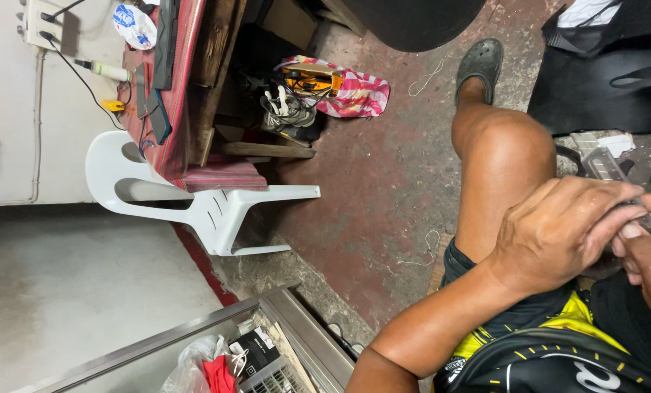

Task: The person uses a utility knife to trim and shape a black rubber sole piece, then uses pliers and the knife to remove the existing sole and heel from a white and red shoe.

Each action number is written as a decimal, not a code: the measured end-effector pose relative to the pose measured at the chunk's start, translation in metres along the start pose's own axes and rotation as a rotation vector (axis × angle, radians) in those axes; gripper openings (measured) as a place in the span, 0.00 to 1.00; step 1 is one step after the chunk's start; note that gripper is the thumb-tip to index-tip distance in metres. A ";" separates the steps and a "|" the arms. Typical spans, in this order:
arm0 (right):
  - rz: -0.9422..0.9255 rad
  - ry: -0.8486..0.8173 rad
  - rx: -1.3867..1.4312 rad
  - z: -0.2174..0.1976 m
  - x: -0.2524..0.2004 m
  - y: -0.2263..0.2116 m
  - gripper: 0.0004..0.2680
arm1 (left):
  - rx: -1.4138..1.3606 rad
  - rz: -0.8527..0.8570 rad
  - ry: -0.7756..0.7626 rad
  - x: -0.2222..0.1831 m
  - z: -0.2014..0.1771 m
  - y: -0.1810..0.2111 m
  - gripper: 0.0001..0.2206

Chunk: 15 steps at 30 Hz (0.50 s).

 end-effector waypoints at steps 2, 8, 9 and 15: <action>0.000 0.028 0.015 0.042 0.008 -0.049 0.07 | 0.020 0.027 -0.005 -0.001 -0.010 0.000 0.08; 0.101 -0.059 0.077 0.089 -0.003 -0.161 0.08 | 0.026 0.260 -0.110 -0.001 -0.021 -0.002 0.14; 0.061 -0.081 0.018 0.096 -0.003 -0.176 0.08 | 0.035 0.271 -0.151 -0.001 -0.025 -0.004 0.14; 0.032 -0.130 -0.021 0.116 -0.009 -0.220 0.06 | 0.046 0.303 -0.188 0.017 -0.043 0.009 0.08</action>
Point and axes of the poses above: each hand's wrist, its own x-axis towards the middle knuckle, its own z-axis out of the palm, y = z × x, the point moved 6 cm from there along x, towards the middle knuckle, and after that the axes turned 13 degrees about -y, right-handed, at the moved point
